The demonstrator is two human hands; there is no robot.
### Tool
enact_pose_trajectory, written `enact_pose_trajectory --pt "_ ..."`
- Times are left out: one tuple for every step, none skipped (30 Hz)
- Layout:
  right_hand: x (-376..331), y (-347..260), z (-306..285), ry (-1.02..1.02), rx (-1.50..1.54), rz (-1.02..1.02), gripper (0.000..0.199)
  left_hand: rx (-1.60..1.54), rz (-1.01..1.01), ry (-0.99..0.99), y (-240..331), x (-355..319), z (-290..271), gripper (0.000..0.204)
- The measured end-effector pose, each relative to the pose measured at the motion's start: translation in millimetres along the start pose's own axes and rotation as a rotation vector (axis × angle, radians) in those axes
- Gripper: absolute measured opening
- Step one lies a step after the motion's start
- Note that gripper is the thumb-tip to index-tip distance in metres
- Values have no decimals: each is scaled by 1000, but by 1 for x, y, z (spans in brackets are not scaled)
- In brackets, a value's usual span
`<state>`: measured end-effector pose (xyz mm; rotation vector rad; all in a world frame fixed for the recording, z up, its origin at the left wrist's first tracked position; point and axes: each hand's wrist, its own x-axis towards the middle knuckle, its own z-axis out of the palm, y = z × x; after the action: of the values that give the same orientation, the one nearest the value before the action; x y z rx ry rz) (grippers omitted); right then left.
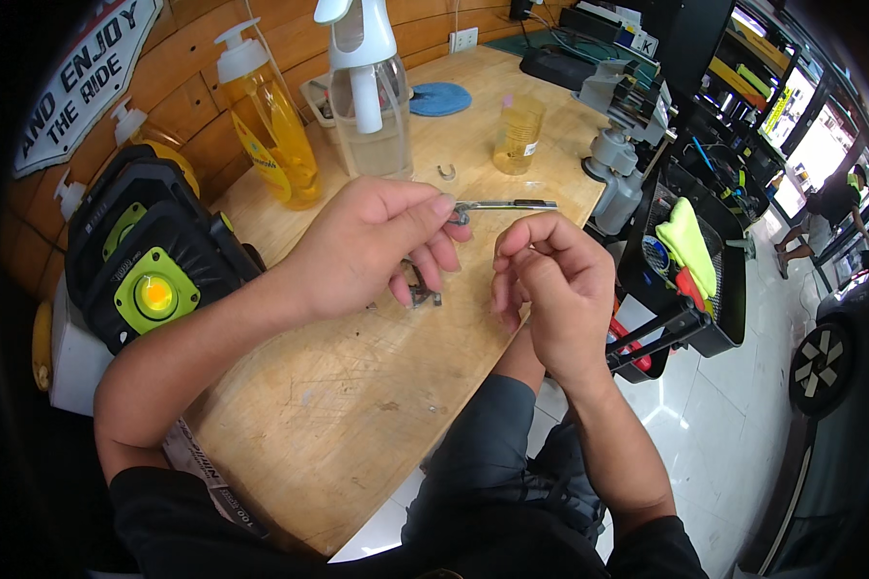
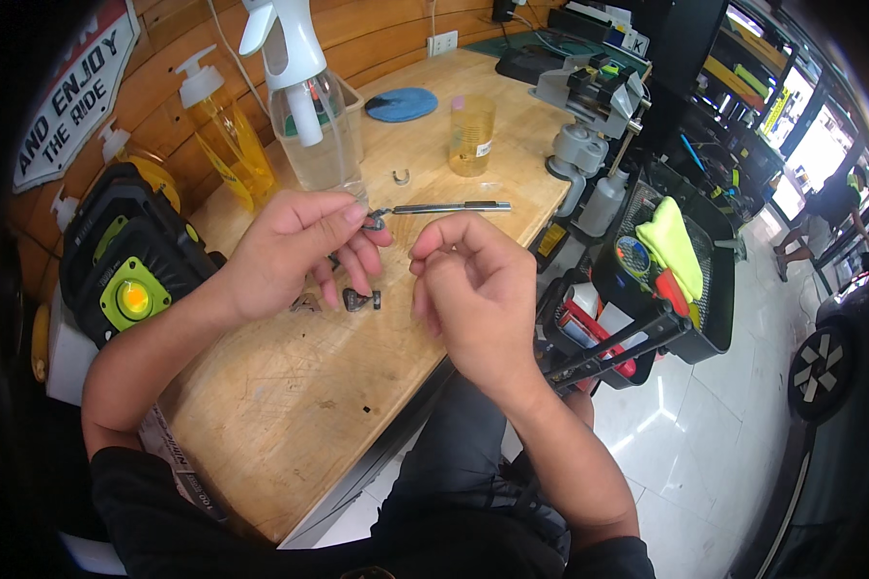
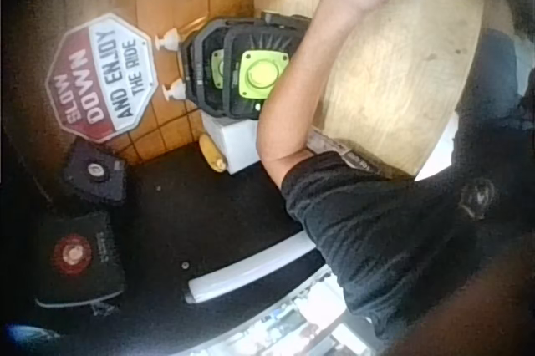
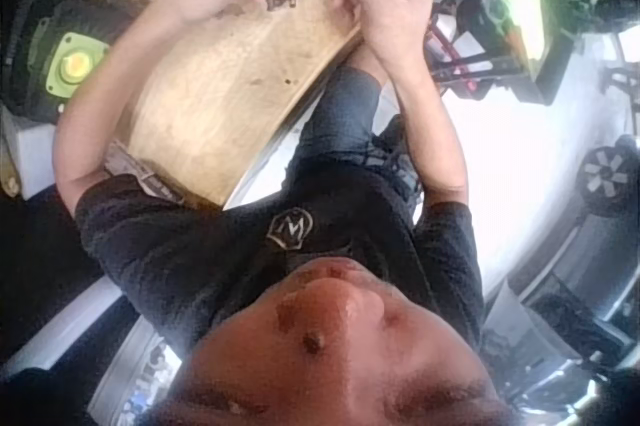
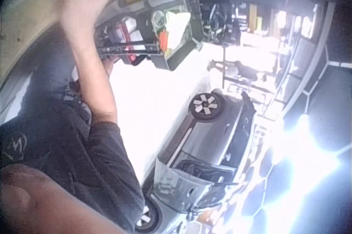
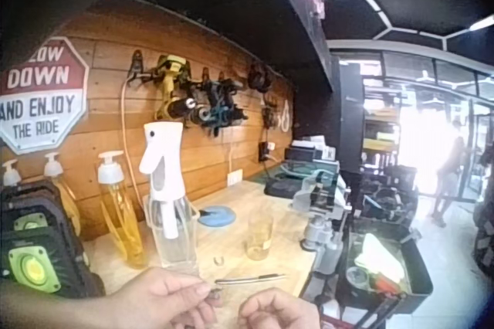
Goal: The person assembles small metal components on a wooden workbench. They pick up individual pieces, fit them together by hand, and use a metal tool to adjust or secure the connections. The process involves handling multiple small parts and tools in a repetitive sequence.
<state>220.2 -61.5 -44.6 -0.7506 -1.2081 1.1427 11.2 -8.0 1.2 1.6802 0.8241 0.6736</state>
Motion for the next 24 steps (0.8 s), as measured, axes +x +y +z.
enact_pose_trajectory --pt "-1 -3 4 16 -47 1 12 3 5 -2 -1 -1 0 44" --pt "-1 -4 7 33 -94 1 11 5 9 -4 -1 -1 0 44" --pt "-1 -3 7 37 -81 8 11 6 13 -4 -1 -2 1 43" --pt "-1 -2 8 42 -67 15 11 7 16 -5 0 -2 1 43" --pt "-1 -1 8 47 -53 21 12 8 20 -6 1 -2 1 43" --pt "-1 1 9 49 -39 19 13 7 21 -5 1 -1 1 42" --pt "0 3 10 52 -26 16 14 7 22 -5 0 -1 1 42" --pt "0 4 10 54 -12 13 15 6 23 -5 0 -1 1 41" --pt "1 5 9 36 -20 54 15 9 17 -4 -1 -1 0 41" --pt "3 5 7 18 -29 95 15 12 10 -3 -1 -1 0 41" --pt "4 6 5 1 -37 136 15 14 3 -3 -2 -1 0 40" --pt "5 6 3 -3 8 156 16 8 5 7 -2 -1 1 40" --pt "5 7 2 -7 53 176 17 1 7 17 -2 -1 3 40" --pt "5 7 1 -10 99 196 17 -6 9 26 -2 0 4 40" --pt "5 7 2 -6 73 190 17 4 11 14 -2 0 3 40" --pt "6 6 3 -2 47 185 16 15 14 1 -3 0 1 40" --pt "6 6 4 2 21 179 16 25 17 -12 -3 0 0 40" --pt "6 7 5 -2 0 158 16 16 18 -13 -3 0 0 40" --pt "6 8 4 -6 -22 138 17 7 19 -14 -2 0 0 40" --pt "6 9 4 -10 -44 117 17 -2 20 -15 -1 0 1 40" --pt "6 9 5 -14 -45 119 16 -3 21 -10 -1 0 1 39" --pt "5 9 5 -17 -46 120 16 -5 22 -6 -1 -1 1 39" --pt "5 9 5 -20 -48 122 15 -6 23 -1 -1 -1 1 39" --pt "5 8 5 -19 -51 116 15 -5 21 -2 -1 -1 1 39"
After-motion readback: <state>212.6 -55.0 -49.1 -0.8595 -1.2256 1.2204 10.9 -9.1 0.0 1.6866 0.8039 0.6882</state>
